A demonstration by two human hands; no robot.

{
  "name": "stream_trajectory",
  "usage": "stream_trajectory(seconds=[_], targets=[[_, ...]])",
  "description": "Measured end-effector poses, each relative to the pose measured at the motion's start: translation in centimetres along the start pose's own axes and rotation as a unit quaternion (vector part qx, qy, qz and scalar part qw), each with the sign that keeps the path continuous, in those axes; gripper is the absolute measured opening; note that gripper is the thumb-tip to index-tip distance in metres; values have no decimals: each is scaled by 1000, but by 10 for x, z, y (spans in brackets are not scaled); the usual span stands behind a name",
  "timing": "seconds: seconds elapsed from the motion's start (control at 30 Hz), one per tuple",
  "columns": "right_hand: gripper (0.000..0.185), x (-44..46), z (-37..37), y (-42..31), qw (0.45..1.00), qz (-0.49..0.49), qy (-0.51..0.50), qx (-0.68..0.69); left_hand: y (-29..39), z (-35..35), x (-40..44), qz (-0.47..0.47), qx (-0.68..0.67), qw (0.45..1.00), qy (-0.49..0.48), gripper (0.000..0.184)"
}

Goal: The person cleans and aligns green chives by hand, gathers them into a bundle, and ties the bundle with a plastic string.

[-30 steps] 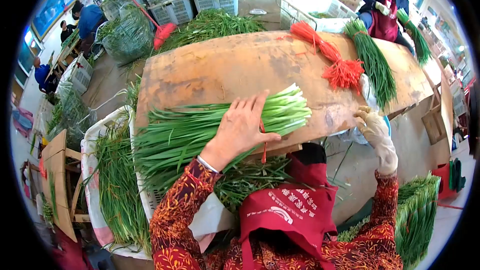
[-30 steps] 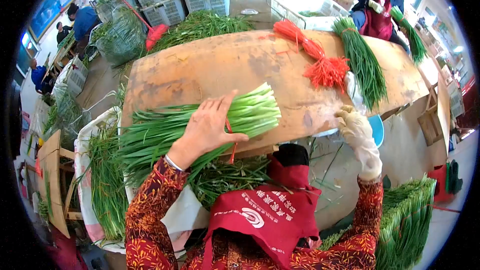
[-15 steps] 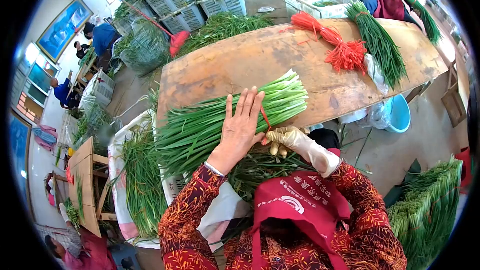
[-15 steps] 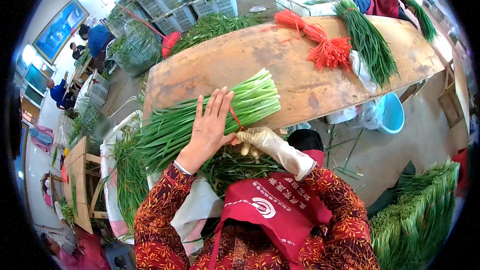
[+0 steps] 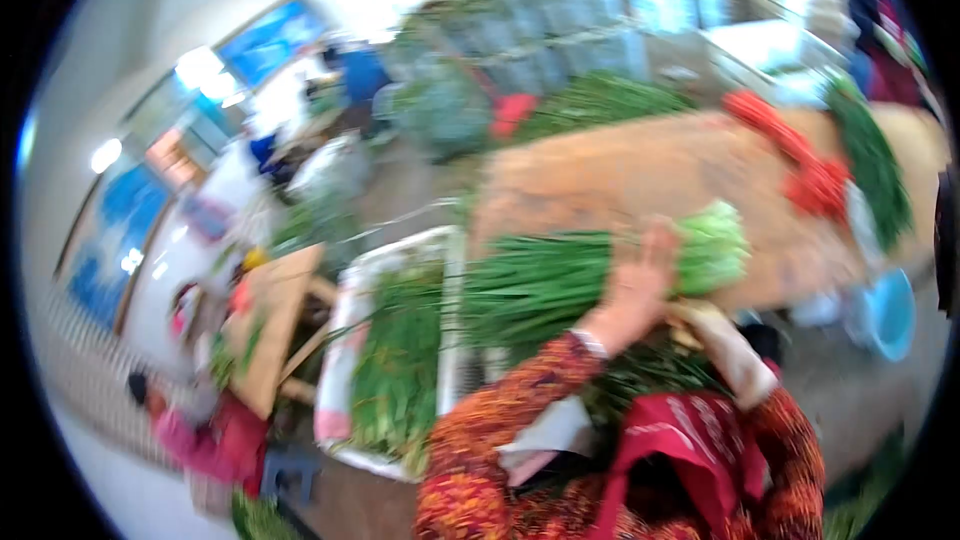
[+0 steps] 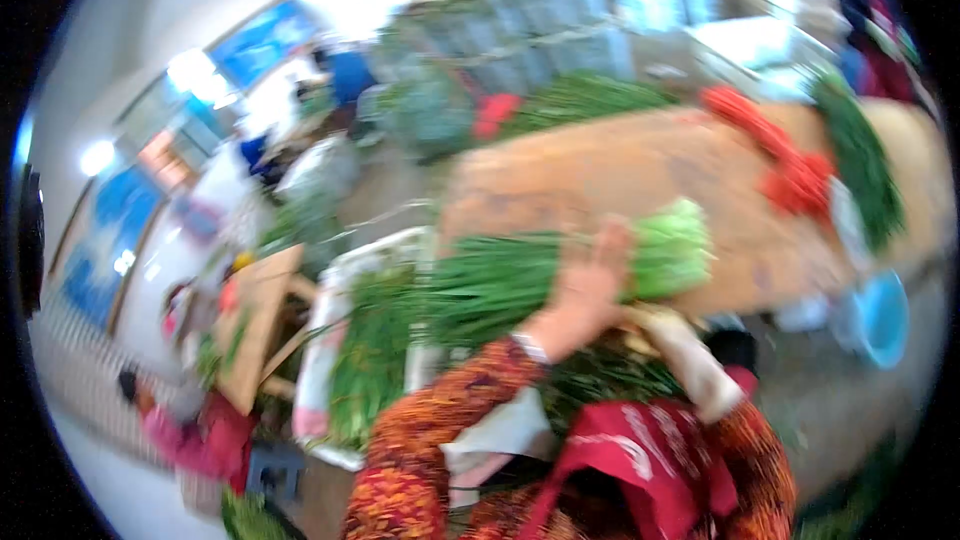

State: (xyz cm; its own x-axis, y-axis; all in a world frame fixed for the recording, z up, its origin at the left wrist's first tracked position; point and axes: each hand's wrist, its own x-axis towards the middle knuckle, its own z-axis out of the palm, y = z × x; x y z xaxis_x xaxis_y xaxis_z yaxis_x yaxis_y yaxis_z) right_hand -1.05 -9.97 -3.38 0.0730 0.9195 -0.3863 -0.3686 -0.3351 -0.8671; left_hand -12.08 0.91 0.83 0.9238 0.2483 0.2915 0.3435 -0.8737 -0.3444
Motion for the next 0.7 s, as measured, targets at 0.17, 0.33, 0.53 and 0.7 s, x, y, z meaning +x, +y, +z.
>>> stream_trajectory(seconds=[0.17, 0.33, 0.53, 0.7], targets=[[21, 0, -20, 22, 993, -94, 9, 67, 13, 6, 11, -36, -33, 999, 7, 118], [22, 18, -5, 3, 972, -198, 19, 122, -18, 21, 37, -62, -129, 990, -5, 115], [22, 23, 4, -16, 986, -129, 91, 47, -27, 54, 47, -66, -247, 966, -35, 85], [27, -16, -9, -21, 980, -185, 29, 73, -32, 16, 42, -47, -301, 952, -40, 90]])
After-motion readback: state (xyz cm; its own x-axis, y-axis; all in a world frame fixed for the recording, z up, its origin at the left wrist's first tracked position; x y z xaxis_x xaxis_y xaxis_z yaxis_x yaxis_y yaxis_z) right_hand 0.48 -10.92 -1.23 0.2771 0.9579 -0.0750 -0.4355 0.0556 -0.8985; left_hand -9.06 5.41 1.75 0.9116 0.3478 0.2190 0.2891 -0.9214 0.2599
